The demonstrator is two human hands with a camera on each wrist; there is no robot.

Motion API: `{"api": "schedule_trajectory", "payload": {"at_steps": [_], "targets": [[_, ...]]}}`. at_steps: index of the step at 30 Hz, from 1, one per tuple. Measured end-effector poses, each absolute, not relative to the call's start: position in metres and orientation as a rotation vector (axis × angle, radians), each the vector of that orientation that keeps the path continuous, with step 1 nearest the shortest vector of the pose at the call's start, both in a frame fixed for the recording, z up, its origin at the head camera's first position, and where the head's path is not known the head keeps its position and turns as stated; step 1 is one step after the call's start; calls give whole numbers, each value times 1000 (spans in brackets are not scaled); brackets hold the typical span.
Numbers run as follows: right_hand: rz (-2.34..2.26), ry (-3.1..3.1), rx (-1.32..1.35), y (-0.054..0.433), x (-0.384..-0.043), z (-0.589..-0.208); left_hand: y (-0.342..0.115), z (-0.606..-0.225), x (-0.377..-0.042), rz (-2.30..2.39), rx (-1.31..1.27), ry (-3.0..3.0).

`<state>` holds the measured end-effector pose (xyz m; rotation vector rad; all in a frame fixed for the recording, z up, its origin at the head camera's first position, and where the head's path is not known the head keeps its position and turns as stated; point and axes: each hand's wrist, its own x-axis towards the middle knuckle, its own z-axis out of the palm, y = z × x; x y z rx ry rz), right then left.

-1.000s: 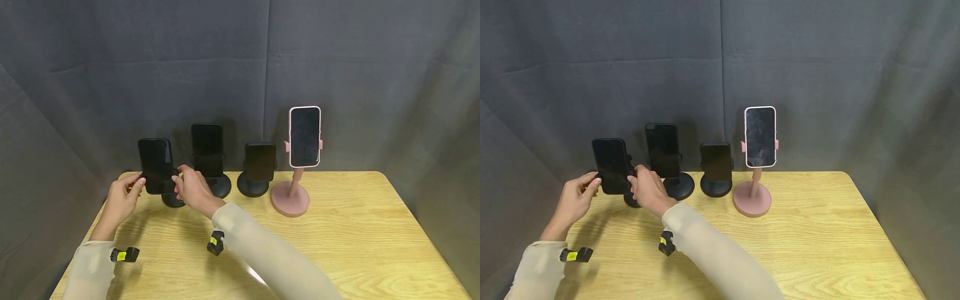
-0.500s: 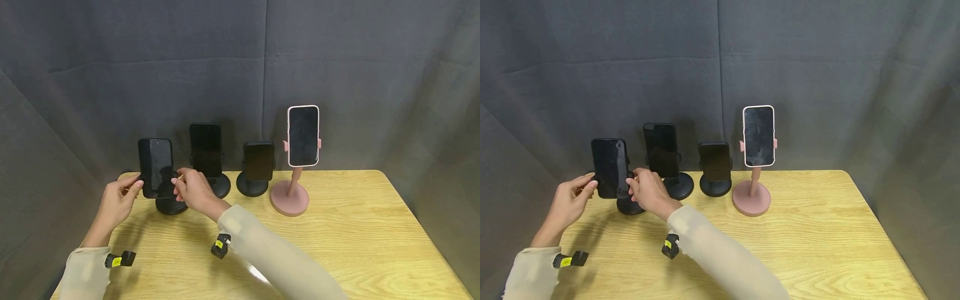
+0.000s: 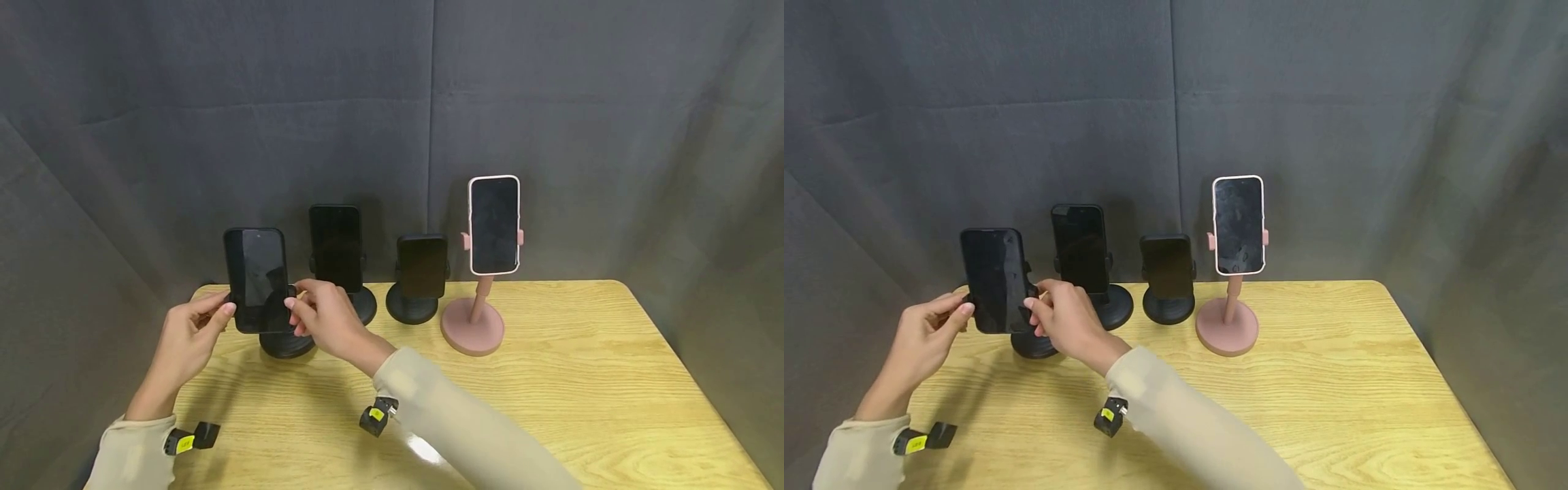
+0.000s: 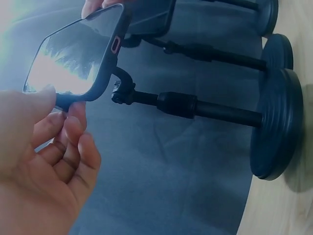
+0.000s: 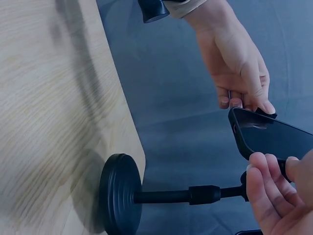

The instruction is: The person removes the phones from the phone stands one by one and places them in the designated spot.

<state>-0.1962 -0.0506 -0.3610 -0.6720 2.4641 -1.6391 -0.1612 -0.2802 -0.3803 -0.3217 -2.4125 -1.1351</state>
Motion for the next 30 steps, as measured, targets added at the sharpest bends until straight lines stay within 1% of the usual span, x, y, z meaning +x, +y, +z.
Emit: {"api": "schedule_trajectory", "payload": {"at_steps": [10, 21, 30], "targets": [[-1802, 2378, -675, -35, -182, -365, -270, -378, -155, -1264, -404, -2361], [-1930, 2304, -699, -7, -169, -364, -244, -371, -148, -1374, -496, -2298], [-1907, 2346, -738, 21, -161, -367, -221, -373, -144, -1416, -546, -2269]]}}
